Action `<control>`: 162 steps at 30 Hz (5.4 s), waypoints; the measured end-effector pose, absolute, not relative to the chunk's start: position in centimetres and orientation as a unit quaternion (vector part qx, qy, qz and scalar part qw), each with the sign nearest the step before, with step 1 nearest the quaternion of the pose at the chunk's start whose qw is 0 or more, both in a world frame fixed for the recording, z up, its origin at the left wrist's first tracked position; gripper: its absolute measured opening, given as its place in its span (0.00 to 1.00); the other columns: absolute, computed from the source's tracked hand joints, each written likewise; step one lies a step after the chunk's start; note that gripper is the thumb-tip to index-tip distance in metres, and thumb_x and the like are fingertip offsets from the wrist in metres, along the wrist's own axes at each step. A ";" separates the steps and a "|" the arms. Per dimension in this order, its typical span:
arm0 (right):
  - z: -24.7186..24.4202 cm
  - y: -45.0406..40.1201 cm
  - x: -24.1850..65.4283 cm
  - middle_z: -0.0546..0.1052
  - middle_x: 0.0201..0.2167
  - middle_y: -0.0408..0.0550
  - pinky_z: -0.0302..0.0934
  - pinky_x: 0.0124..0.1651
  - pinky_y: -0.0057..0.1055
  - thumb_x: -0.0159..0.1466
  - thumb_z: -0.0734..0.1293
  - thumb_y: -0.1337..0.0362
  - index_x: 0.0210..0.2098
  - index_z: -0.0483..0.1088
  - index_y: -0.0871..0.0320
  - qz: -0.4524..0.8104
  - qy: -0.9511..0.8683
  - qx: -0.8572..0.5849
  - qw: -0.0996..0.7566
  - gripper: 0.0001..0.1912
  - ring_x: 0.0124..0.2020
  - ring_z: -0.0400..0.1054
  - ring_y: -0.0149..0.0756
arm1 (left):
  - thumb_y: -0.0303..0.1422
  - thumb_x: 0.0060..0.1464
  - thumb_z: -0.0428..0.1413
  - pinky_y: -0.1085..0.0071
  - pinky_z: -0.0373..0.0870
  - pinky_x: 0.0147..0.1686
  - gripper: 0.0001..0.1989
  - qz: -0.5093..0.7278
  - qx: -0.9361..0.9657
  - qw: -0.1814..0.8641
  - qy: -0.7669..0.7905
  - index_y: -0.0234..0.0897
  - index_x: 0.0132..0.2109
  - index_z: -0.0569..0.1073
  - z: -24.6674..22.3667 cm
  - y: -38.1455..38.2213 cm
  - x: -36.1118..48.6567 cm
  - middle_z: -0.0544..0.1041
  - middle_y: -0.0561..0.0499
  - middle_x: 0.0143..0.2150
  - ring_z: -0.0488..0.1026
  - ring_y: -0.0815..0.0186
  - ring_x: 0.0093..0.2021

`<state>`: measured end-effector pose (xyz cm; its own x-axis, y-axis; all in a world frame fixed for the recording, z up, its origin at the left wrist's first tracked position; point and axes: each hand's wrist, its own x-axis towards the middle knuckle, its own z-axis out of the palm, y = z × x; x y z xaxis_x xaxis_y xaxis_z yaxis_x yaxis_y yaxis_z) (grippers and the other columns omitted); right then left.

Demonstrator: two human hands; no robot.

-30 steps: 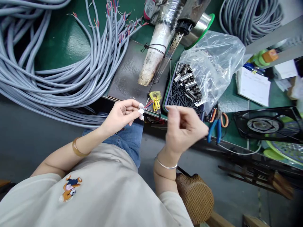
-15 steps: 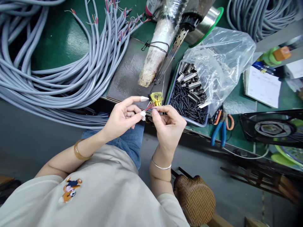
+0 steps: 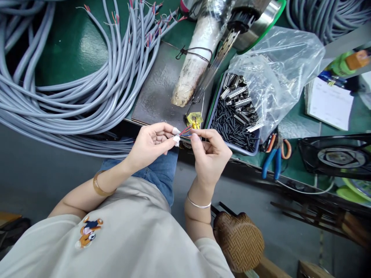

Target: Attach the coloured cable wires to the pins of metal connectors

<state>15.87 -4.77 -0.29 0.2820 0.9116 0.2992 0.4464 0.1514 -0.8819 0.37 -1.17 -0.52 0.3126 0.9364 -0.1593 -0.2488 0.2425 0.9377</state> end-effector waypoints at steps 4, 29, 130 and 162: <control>-0.2 -4.5 15.9 0.77 0.32 0.43 0.50 0.24 0.28 0.64 0.70 0.65 0.36 0.79 0.54 0.256 -0.578 -0.593 0.499 0.03 0.23 0.60 0.25 | 0.32 0.49 0.67 0.78 0.69 0.23 0.10 0.452 0.478 0.634 0.406 0.32 0.38 0.79 -0.9 -1.5 0.4 0.81 0.51 0.29 0.71 0.74 0.23; 1.3 -4.0 15.9 0.75 0.28 0.41 0.41 0.22 0.28 0.63 0.70 0.65 0.31 0.78 0.57 0.310 -0.560 -0.609 0.469 0.05 0.19 0.49 0.21 | 0.38 0.53 0.68 0.81 0.64 0.21 0.13 0.454 0.440 0.704 0.323 0.31 0.34 0.78 -1.4 -0.7 -0.1 0.79 0.52 0.23 0.66 0.78 0.19; 0.7 -3.9 15.2 0.70 0.24 0.39 0.37 0.20 0.25 0.59 0.68 0.66 0.28 0.73 0.58 0.408 -0.497 -0.584 0.496 0.04 0.17 0.45 0.18 | 0.43 0.57 0.65 0.80 0.56 0.14 0.16 0.405 0.467 0.718 0.321 0.33 0.38 0.75 -2.1 -1.5 -0.7 0.78 0.51 0.23 0.61 0.78 0.15; 1.4 -4.1 15.4 0.75 0.26 0.40 0.40 0.21 0.27 0.60 0.69 0.71 0.29 0.77 0.59 0.308 -0.575 -0.585 0.482 0.05 0.18 0.47 0.18 | 0.39 0.56 0.65 0.83 0.57 0.14 0.14 0.403 0.462 0.727 0.308 0.31 0.36 0.75 -2.2 -1.5 -0.6 0.76 0.53 0.21 0.60 0.79 0.14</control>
<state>15.41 -4.07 1.43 0.1481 0.9696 0.1947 0.3763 0.1268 -0.9178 -0.64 -1.51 -2.21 0.4850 0.8713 -0.0748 -0.3017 0.2471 0.9208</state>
